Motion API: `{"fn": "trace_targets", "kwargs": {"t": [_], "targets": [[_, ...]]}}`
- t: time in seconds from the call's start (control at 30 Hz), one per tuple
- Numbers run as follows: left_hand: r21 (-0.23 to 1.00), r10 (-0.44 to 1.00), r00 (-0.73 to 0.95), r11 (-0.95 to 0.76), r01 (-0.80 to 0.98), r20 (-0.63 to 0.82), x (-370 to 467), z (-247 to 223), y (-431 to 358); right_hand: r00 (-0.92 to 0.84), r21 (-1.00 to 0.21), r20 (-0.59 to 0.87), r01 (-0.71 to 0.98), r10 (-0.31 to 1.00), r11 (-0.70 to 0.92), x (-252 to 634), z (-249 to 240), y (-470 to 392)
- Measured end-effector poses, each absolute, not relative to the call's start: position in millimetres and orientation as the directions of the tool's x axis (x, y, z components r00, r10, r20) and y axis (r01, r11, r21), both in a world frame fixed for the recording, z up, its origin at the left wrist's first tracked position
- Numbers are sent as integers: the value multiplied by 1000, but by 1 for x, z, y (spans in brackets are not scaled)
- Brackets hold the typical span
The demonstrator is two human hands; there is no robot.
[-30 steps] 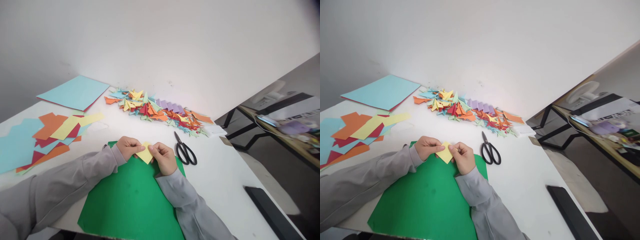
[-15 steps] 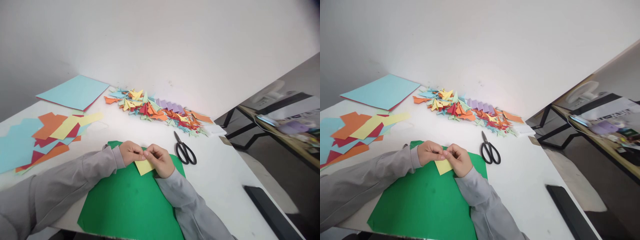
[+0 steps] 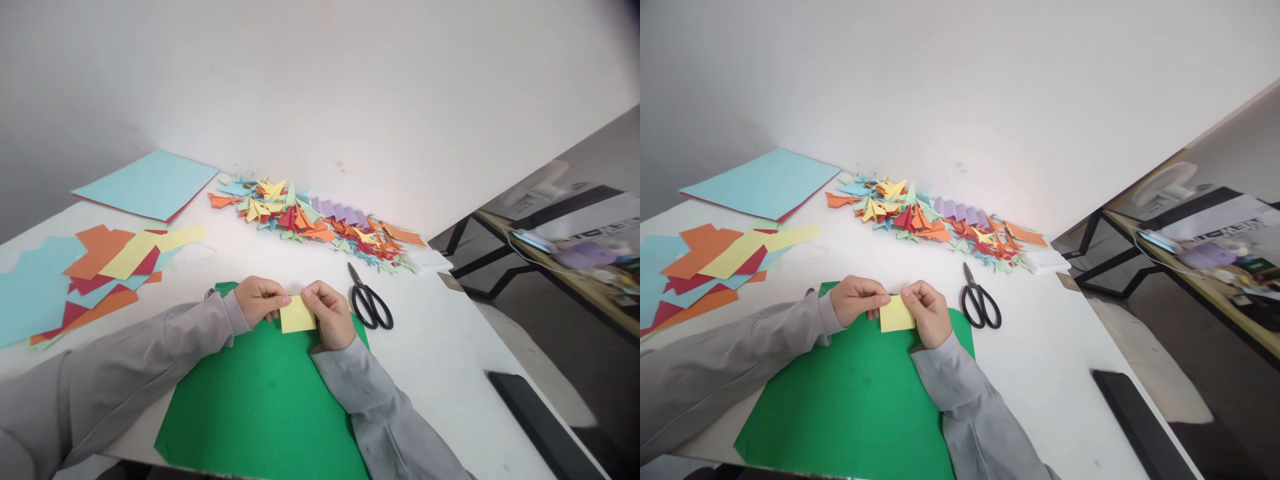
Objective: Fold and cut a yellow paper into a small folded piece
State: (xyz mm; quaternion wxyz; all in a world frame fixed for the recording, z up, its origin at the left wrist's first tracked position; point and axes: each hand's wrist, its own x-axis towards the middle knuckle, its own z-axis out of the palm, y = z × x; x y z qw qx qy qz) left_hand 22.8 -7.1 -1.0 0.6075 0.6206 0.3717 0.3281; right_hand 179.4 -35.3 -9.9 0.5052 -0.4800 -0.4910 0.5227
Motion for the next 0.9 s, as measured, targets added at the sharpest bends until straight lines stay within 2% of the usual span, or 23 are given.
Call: {"fn": "trace_targets", "kwargs": {"t": [0.17,0.37,0.5,0.63,0.9], "targets": [[998,853,522,-39,48,8,22,-2,-10,-142,-995,8,97,990,21,176,-3,-40],[999,835,549,-46,28,23,22,-3,-9,-125,-991,38,124,991,54,176,-3,-39],[999,818,574,-8,42,-18,20,-4,-4,-71,-996,14,91,997,21,176,-8,-37],[1000,857,516,10,26,-22,21,-3,-5,12,-1000,1,1,1000,1,178,-14,-33],[999,880,473,14,30,-27,25,2,-9,-43,-991,9,-131,999,3,178,-12,-33]]}}
